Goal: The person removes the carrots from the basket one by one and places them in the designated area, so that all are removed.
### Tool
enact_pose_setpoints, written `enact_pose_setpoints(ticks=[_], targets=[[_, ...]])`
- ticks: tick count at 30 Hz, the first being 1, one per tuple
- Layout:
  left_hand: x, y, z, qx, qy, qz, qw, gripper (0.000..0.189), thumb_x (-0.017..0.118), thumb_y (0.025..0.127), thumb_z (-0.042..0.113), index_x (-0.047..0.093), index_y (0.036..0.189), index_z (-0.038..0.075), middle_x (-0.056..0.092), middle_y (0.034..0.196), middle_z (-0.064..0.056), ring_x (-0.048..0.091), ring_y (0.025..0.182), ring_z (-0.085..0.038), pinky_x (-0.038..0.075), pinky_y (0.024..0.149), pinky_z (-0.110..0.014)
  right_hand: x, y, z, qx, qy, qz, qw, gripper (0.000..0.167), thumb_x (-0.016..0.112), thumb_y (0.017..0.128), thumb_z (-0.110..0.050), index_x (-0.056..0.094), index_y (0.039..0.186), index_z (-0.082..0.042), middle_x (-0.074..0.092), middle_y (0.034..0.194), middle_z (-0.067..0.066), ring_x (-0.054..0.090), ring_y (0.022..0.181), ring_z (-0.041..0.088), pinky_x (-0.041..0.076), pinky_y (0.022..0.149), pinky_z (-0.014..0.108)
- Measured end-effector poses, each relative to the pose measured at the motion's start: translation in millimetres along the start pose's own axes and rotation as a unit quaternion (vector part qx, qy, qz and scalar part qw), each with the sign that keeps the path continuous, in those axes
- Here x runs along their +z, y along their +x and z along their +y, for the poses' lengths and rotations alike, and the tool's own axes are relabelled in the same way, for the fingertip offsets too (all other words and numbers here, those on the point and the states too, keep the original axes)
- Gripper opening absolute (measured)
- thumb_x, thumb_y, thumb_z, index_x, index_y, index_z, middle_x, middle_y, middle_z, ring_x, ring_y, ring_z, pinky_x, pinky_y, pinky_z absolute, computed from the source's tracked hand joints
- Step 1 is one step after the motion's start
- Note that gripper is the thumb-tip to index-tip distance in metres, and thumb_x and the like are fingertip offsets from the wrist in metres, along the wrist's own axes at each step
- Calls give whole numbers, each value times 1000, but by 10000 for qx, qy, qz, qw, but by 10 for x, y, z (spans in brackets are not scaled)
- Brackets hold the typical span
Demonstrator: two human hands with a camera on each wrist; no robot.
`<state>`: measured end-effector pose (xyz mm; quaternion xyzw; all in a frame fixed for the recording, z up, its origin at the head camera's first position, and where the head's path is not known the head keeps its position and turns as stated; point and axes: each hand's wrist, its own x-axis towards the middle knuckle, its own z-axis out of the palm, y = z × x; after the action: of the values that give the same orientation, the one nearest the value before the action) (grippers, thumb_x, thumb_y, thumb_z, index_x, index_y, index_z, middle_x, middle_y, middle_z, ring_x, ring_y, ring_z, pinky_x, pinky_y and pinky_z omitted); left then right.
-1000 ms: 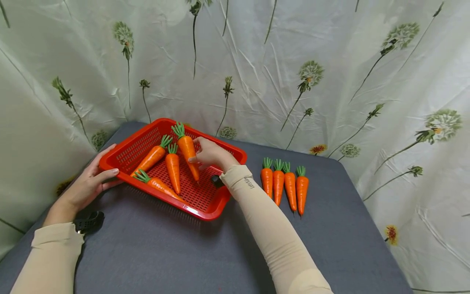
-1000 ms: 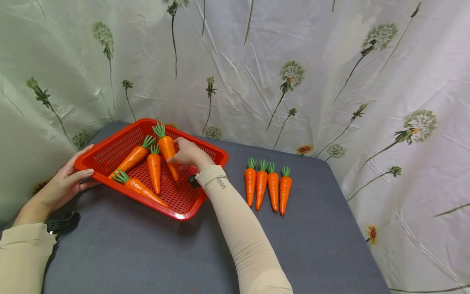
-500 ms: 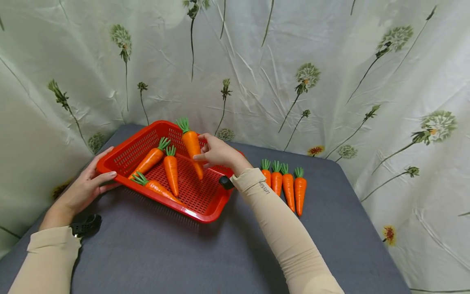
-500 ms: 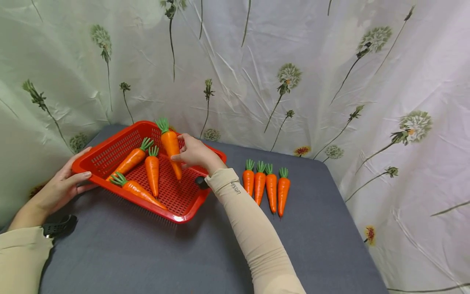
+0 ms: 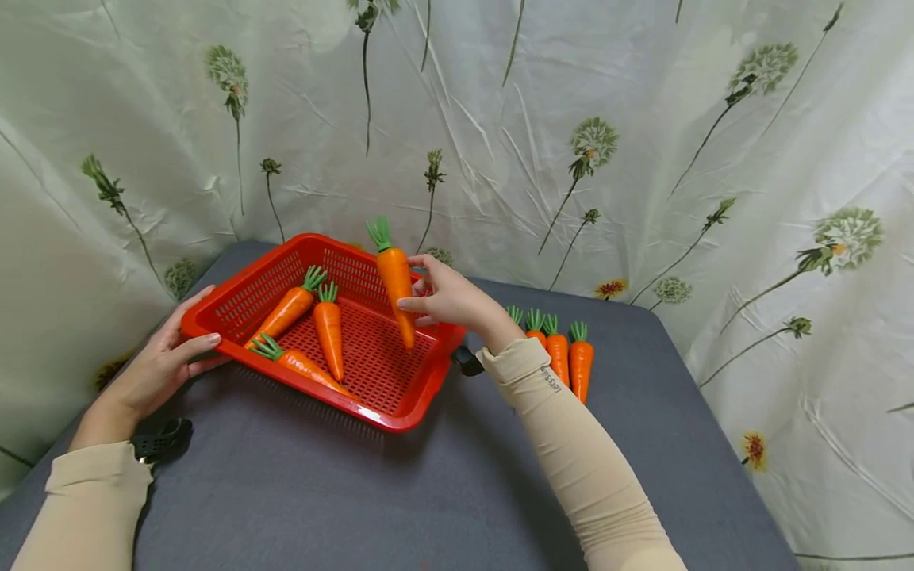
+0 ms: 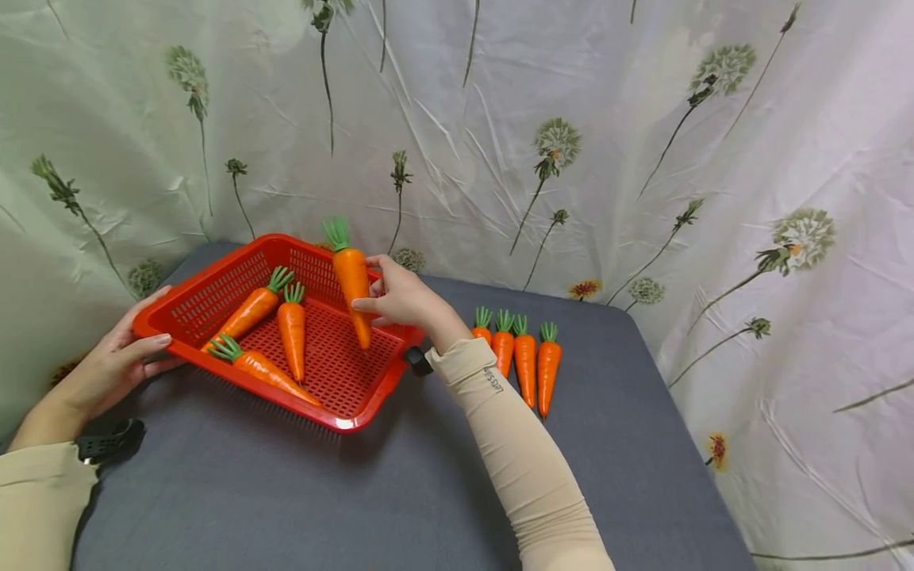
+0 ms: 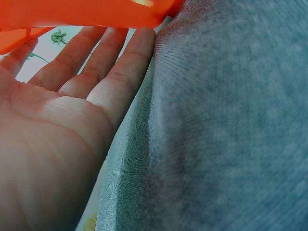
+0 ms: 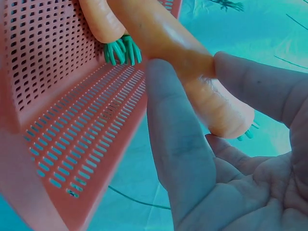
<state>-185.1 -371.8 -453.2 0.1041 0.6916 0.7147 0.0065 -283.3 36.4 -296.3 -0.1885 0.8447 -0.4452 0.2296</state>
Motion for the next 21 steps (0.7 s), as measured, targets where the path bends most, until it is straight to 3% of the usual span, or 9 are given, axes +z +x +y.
enact_pose_setpoints(ticks=[8,15,21], targets=[[9,-5,16,73,-270,-10,9996,78,46,112,4,5,175,27,30,165,1,58,124,9,61,87,-19,-74,-159,26,-204,-35,44,9998,77,72,103,-10,28,166,-14,57,117,14,67,102,26,65,93,44],[5,-8,10,97,-334,-43,9994,79,46,112,2,7,174,29,32,164,2,59,125,9,61,87,-20,-110,-298,58,-259,158,26,9995,79,71,104,-10,24,168,-15,54,114,13,65,96,24,63,99,52],[14,-7,19,70,-198,-4,9998,78,46,112,4,7,174,29,30,165,0,58,125,8,61,88,-19,-147,-416,98,-275,158,108,9994,80,73,103,-12,26,167,-16,54,115,12,67,101,25,65,93,45]])
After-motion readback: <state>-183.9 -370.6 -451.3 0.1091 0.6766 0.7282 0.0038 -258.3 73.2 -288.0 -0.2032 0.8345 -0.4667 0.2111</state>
